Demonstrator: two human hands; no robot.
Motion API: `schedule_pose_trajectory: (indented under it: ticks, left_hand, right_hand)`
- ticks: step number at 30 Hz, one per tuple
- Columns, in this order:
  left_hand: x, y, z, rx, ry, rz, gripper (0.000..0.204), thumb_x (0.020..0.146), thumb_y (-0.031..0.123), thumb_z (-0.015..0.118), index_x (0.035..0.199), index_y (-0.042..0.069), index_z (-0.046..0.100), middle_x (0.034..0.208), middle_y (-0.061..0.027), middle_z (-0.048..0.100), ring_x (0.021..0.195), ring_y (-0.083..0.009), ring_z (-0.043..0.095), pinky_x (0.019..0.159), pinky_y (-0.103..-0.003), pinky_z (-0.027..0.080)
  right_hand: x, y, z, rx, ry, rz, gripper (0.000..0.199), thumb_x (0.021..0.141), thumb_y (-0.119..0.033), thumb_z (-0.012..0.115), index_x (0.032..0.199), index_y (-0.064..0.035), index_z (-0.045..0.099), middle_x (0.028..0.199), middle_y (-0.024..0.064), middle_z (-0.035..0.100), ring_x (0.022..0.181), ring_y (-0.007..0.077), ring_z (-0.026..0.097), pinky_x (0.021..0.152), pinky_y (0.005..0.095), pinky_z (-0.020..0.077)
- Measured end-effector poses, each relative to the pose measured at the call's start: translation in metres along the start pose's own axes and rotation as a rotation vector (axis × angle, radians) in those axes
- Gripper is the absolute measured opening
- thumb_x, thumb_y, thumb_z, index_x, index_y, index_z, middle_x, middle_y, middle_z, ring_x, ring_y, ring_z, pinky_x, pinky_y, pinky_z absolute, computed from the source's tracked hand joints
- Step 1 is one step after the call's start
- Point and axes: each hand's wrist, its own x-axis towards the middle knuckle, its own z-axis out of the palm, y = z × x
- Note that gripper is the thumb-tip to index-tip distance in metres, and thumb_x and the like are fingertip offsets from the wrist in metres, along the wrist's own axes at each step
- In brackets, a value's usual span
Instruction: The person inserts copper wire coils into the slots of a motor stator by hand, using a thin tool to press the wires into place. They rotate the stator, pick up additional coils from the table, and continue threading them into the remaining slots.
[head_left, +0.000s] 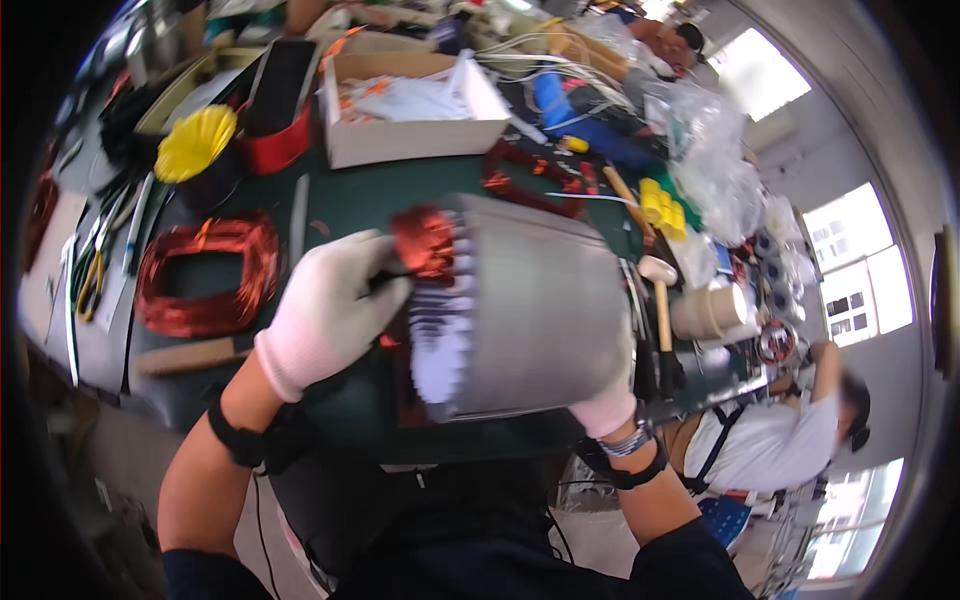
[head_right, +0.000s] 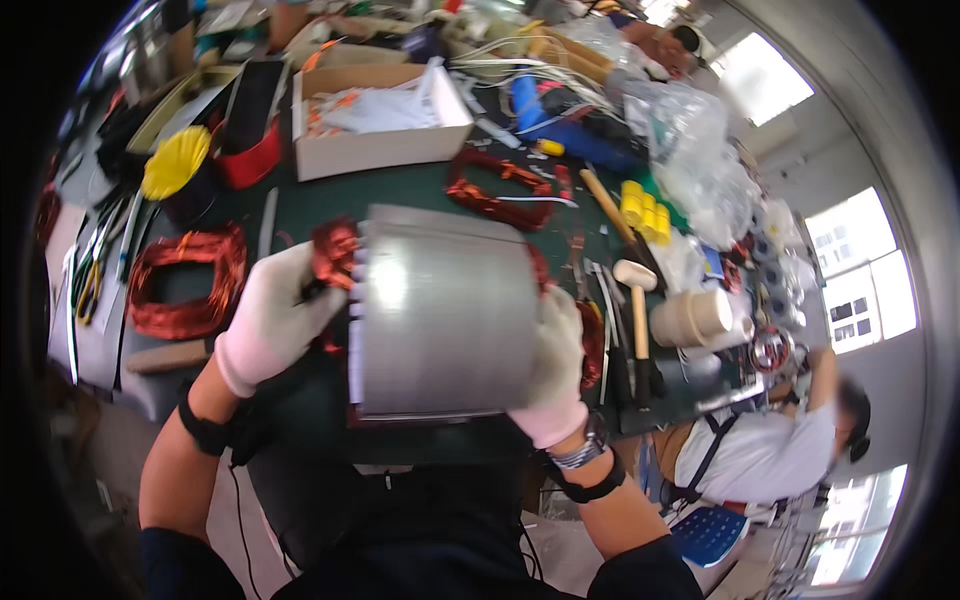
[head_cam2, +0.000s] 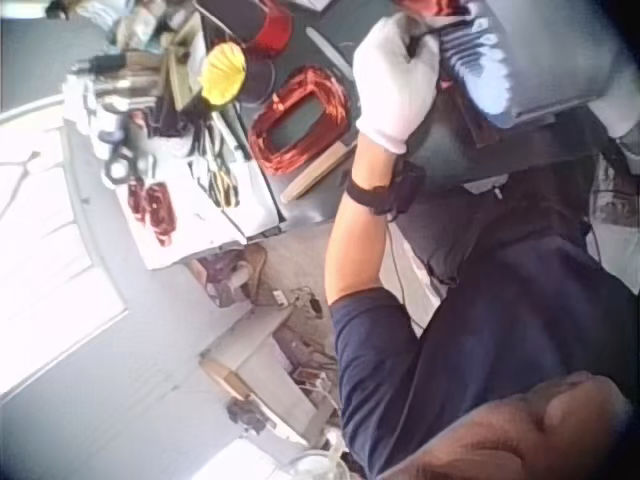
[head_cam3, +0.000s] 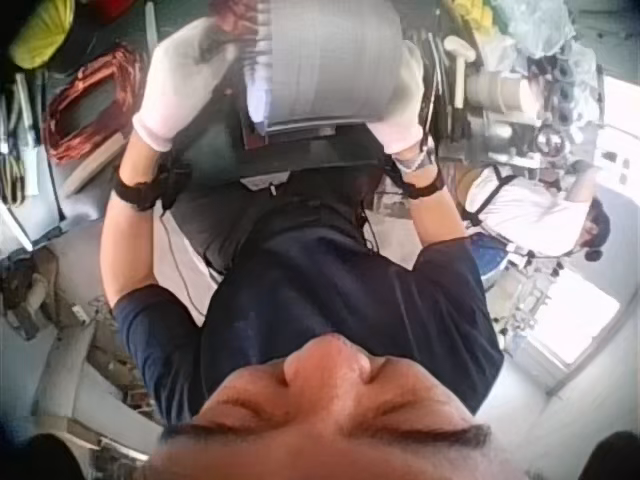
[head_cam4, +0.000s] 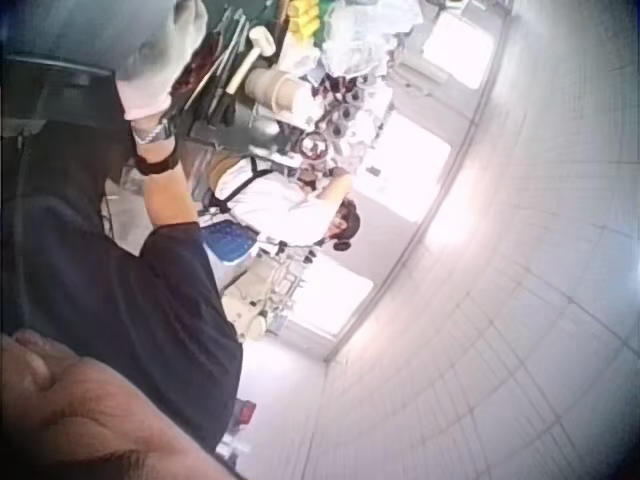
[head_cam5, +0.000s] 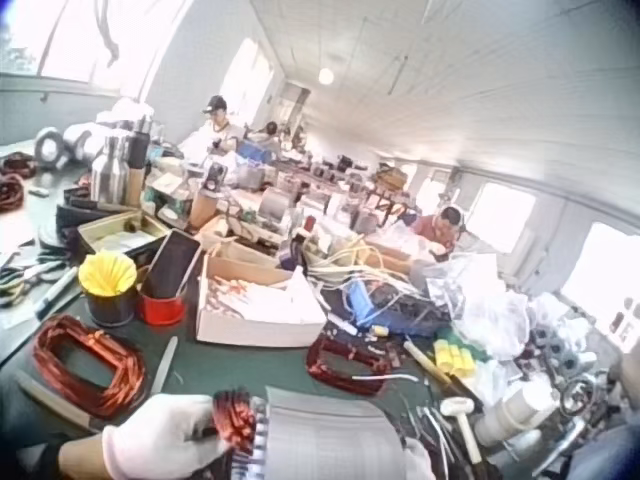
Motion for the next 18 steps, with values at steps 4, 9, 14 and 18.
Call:
schedule_pose_trajectory:
  ticks: [4,9,14,18]
  left_hand:
    - [-0.016,-0.022,-0.003,0.121,0.069,0.066,0.029,0.084,-0.008,0.061,0.113,-0.003,0.067,0.094,-0.0235,0.069,0.087,-0.0428,0.07,0.076,-0.041,0.054]
    - [-0.028,-0.022,-0.003,0.307,-0.022,0.105,0.026,0.083,0.001,0.071,0.109,-0.003,0.069,0.094,-0.0174,0.074,0.085,-0.0351,0.073,0.076,-0.037,0.056]
    - [-0.032,-0.044,0.01,0.259,0.09,0.128,0.021,0.083,0.004,0.073,0.103,-0.003,0.071,0.091,-0.0119,0.075,0.078,-0.0277,0.072,0.072,-0.035,0.056]
    - [-0.039,-0.049,0.017,0.013,0.148,-0.023,0.016,0.086,0.005,0.072,0.101,-0.002,0.072,0.086,-0.0068,0.075,0.075,-0.0187,0.071,0.068,-0.031,0.055]
  right_hand:
    - [-0.017,-0.016,0.007,0.161,0.046,0.168,0.052,0.082,-0.018,0.075,0.13,-0.0023,0.061,0.105,0.0157,0.067,0.11,0.0364,0.062,0.103,0.051,0.0444]
    - [-0.055,-0.007,0.003,0.057,-0.047,0.107,0.053,0.085,-0.019,0.075,0.133,-0.0033,0.062,0.097,0.0088,0.067,0.113,0.0295,0.062,0.11,0.0508,0.0423]
    - [-0.081,-0.007,-0.009,-0.01,0.036,-0.009,0.036,0.083,-0.012,0.066,0.118,-0.0044,0.071,0.085,0.0063,0.064,0.109,0.026,0.065,0.105,0.0493,0.0469]
    - [-0.115,-0.006,-0.013,0.123,-0.15,0.125,0.034,0.082,-0.015,0.068,0.115,-0.0067,0.072,0.083,0.0057,0.064,0.094,0.0258,0.066,0.092,0.0416,0.051]
